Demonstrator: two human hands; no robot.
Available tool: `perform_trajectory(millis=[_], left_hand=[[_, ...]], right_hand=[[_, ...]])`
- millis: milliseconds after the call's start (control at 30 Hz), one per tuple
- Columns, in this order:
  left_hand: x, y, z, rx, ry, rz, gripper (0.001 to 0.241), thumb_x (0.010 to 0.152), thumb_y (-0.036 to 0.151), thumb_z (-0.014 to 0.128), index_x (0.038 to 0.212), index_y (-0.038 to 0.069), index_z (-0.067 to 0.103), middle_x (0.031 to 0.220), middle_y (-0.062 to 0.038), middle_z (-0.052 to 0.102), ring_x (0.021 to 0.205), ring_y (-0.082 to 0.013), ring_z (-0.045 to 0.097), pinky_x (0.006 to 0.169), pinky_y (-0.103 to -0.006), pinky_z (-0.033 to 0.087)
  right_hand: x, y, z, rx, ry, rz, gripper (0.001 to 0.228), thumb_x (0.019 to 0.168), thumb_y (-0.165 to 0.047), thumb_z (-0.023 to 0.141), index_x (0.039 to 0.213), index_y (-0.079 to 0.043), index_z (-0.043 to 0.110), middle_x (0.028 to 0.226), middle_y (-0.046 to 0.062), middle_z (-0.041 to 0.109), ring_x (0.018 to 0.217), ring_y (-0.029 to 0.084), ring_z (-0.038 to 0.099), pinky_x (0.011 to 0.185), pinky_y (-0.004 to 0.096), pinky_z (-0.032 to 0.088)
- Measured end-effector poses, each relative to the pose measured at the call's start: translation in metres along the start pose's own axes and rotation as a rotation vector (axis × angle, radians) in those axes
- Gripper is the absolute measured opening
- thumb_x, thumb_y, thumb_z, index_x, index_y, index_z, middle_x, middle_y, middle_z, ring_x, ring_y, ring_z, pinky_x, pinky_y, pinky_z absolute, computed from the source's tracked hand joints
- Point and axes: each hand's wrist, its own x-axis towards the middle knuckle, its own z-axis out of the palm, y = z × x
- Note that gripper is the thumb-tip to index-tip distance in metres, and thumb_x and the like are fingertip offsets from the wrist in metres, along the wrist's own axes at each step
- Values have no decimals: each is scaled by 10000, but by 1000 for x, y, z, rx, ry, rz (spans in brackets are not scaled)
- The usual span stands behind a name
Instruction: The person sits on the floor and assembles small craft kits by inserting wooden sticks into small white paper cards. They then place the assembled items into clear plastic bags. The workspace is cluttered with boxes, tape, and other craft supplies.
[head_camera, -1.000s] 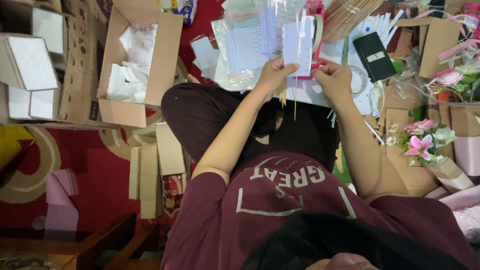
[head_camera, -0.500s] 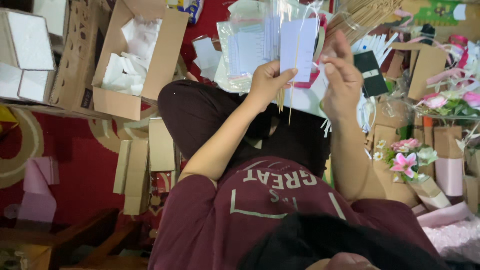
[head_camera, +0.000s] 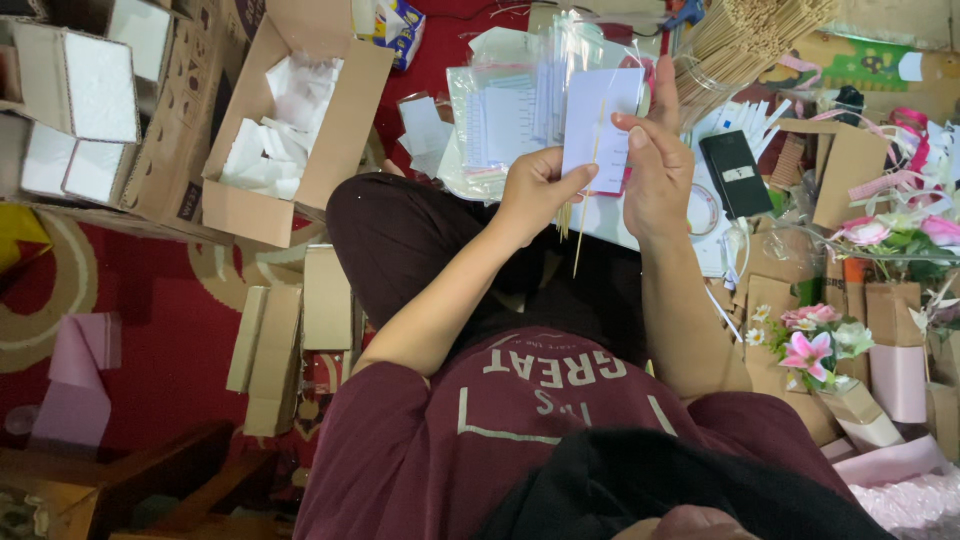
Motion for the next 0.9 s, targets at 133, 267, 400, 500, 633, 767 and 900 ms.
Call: perform_trajectory(millis=[133,267,400,500,633,767,900], left_hand=[[1,-7,-1,27,35,63,109,804,172,644,744,82,646,642,38,593,612,-39,534,548,-202,530],[-2,2,-1,102,35,99,151,809,183,638,680,112,605,573,46,549,539,-58,546,527,-185,442],[-3,4,1,99,38,90,139,807,175,634,688,108,611,573,37,564,546,-45,531,534,-185,455],[-3,3,1,53,30,81,116,809,162,635,722,86,633,598,22,585,575,-40,533,544,-190,510],[-5,7,0,65,11,94,117,815,163,631,716,102,630,605,4,624,559,-55,557,554,-183,458],[-6,8,1,83,24,95,148,809,166,634,677,109,598,585,24,590,546,-51,547,540,-184,444],[-7,9,0,123,30,119,150,811,175,631,675,119,600,584,26,601,547,-46,546,552,-186,423]], right_hand=[[-1,0,0,20,-3,-37,174,939,-269,596,1013,-123,656,1516,122,251,1459,277,218,1243,482,158],[-2,3,-1,31,-56,-53,150,973,-209,565,1067,-126,647,1526,100,231,1477,253,153,1270,483,115],[-2,-1,2,7,-60,-36,167,985,-220,544,1075,-119,642,1534,108,202,1481,255,130,1265,487,119],[-2,-1,3,-1,-56,-29,177,985,-225,543,1077,-112,643,1535,108,195,1481,256,132,1265,481,130],[-2,-2,4,4,-44,-18,185,974,-239,561,1070,-107,650,1534,103,202,1479,250,132,1263,482,137],[0,0,4,-34,-39,-33,173,976,-225,555,1056,-105,650,1530,131,191,1476,275,131,1257,500,115],[1,-3,7,-124,-26,-48,207,975,-245,550,1058,-84,652,1523,162,185,1465,273,149,1243,483,154]])
